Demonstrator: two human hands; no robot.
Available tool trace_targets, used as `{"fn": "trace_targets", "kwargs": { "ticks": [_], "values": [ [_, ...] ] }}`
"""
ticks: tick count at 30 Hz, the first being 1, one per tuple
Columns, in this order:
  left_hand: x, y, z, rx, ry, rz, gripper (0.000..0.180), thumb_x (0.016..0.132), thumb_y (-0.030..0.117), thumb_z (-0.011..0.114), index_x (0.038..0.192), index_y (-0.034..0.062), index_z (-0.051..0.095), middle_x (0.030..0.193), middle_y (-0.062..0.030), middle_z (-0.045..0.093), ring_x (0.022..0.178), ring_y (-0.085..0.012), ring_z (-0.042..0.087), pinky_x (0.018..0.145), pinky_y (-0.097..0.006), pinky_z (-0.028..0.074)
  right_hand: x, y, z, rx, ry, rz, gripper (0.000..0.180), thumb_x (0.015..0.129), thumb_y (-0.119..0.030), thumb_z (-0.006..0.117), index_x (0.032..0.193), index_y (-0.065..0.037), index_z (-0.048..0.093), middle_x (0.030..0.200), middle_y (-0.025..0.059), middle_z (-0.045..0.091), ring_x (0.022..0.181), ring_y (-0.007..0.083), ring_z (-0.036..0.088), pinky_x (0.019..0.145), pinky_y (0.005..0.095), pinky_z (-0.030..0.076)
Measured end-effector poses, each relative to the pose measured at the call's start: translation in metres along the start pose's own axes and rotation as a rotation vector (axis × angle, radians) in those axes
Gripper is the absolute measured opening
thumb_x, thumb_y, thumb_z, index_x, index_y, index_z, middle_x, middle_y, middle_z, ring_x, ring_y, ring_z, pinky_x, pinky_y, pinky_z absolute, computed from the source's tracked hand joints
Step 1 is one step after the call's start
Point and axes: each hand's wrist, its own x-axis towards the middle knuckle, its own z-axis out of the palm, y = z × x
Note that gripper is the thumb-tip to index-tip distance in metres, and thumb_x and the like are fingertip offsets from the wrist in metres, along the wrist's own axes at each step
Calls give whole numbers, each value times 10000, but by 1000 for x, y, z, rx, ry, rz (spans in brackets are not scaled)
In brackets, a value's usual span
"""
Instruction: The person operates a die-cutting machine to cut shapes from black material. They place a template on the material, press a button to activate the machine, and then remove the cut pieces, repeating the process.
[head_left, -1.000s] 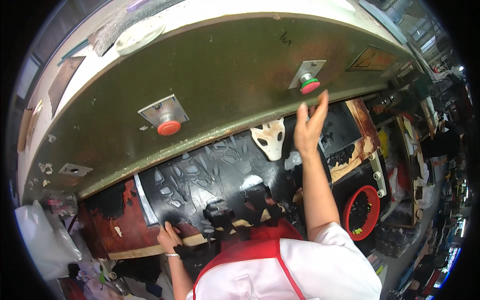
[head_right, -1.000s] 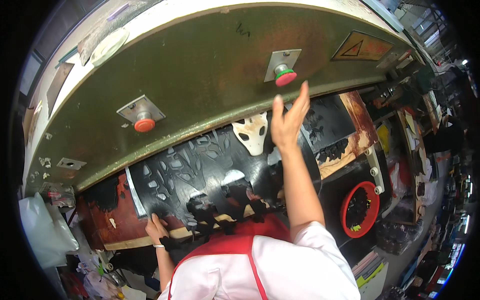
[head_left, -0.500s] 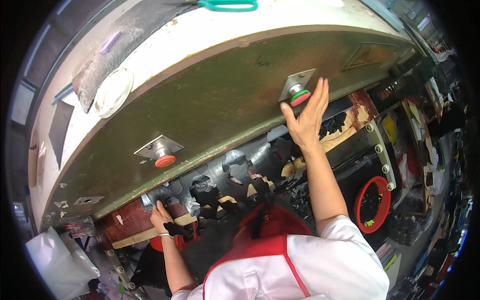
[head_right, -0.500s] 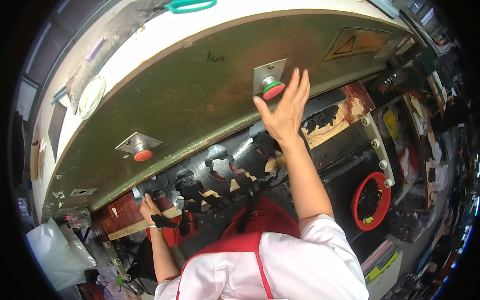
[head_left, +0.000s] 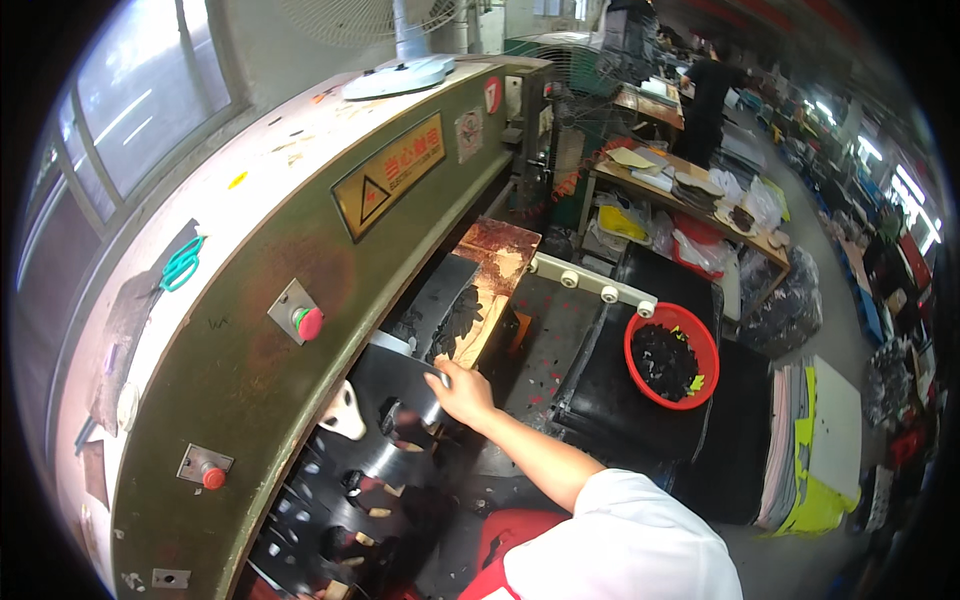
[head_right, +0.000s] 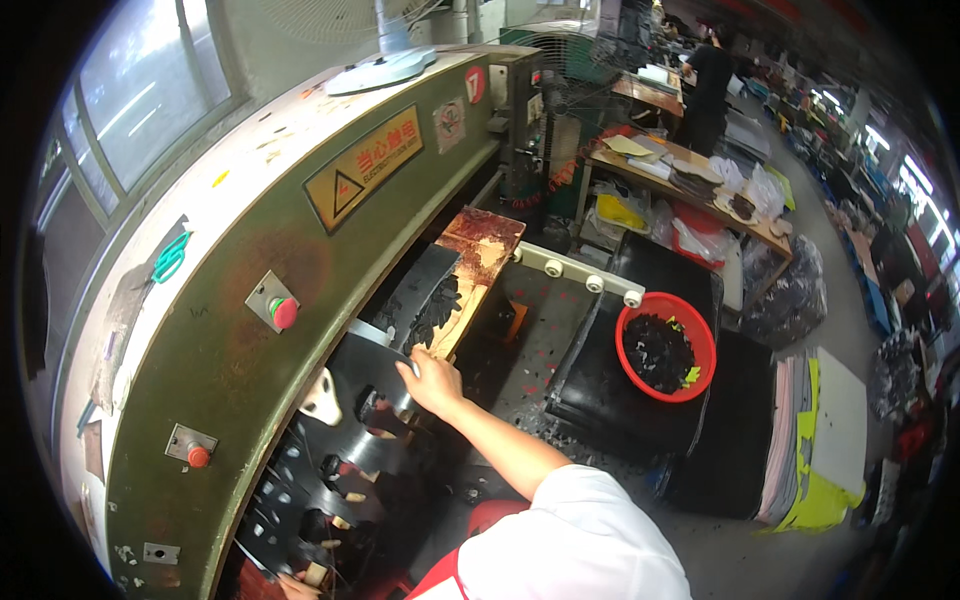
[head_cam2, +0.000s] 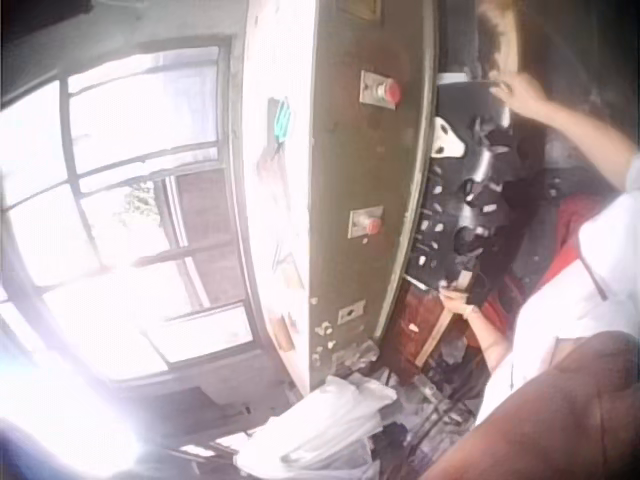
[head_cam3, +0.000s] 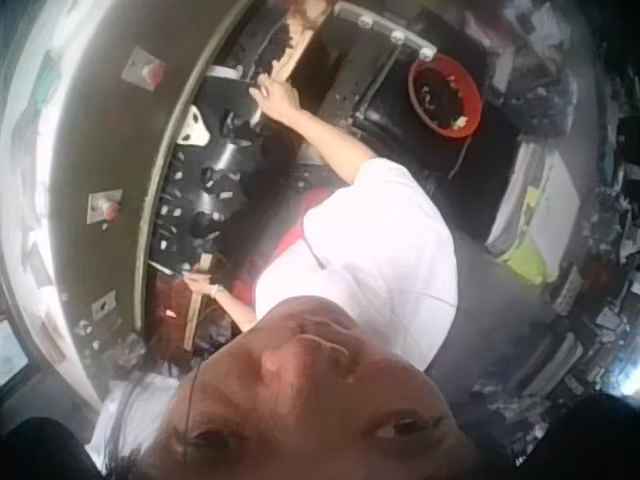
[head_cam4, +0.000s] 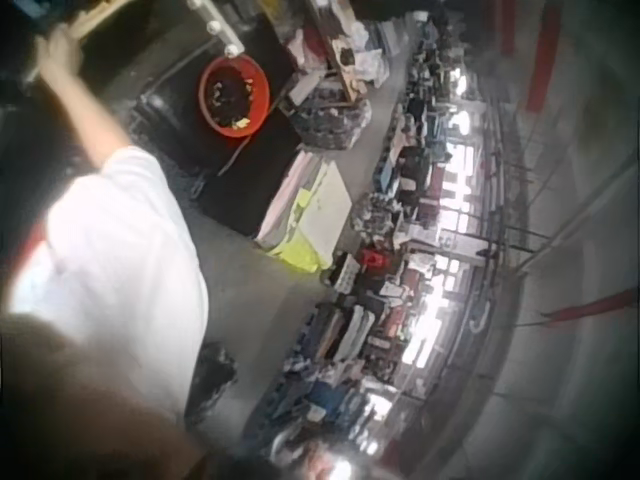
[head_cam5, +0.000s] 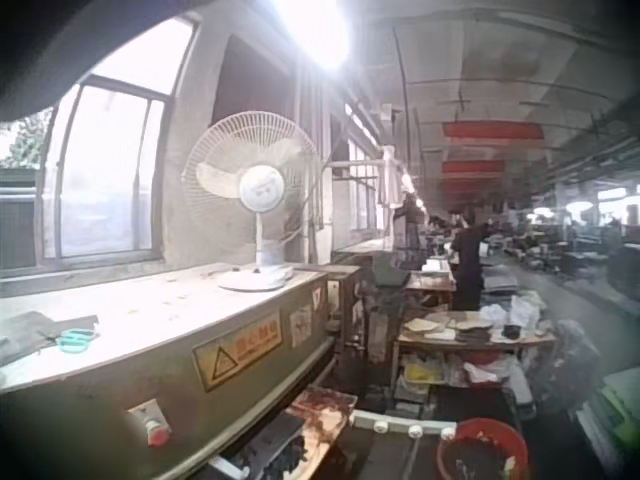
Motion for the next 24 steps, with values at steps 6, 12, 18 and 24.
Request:
{"fn": "trace_targets", "kwargs": {
  "ticks": [6, 12, 18, 24],
  "values": [
    [-67, -34, -31, 68, 14, 265, 444, 1004, 301, 440, 1120, -95, 603, 1058, -266, 628, 963, -342, 592, 851, -445, 498, -52, 15, -70, -194, 36, -30, 363, 752, -224, 714, 1041, -16, 647, 949, 152, 611, 987, 333, 570, 845, 412, 469],
    [-63, -60, -52, -206, -367, -60, 539, 991, 404, 447, 1318, -23, 473, 1291, -185, 512, 1113, -355, 516, 907, -528, 482, -71, -33, -39, -78, -452, -367, 1046, 615, -397, 816, 1456, -66, 288, 1287, 337, 425, 1292, 533, 291, 1102, 534, 291],
    [-123, -33, -72, -70, 112, 94, 309, 995, 198, 489, 1197, -30, 544, 1089, -109, 605, 951, -173, 582, 813, -285, 478, -97, -31, -33, -60, -425, -499, 1054, 468, -295, 830, 1403, -93, 386, 1323, 372, 293, 1259, 548, 269, 1049, 555, 325],
    [-143, 113, -10, -302, -89, 178, 198, 912, 38, 565, 1100, -2, 610, 848, -28, 635, 761, -84, 573, 695, -231, 468, -87, -19, -67, 373, -618, -180, 1019, 539, -176, 834, 1418, -64, 329, 1260, 230, 447, 1168, 349, 473, 1022, 402, 391]
  ]
}}
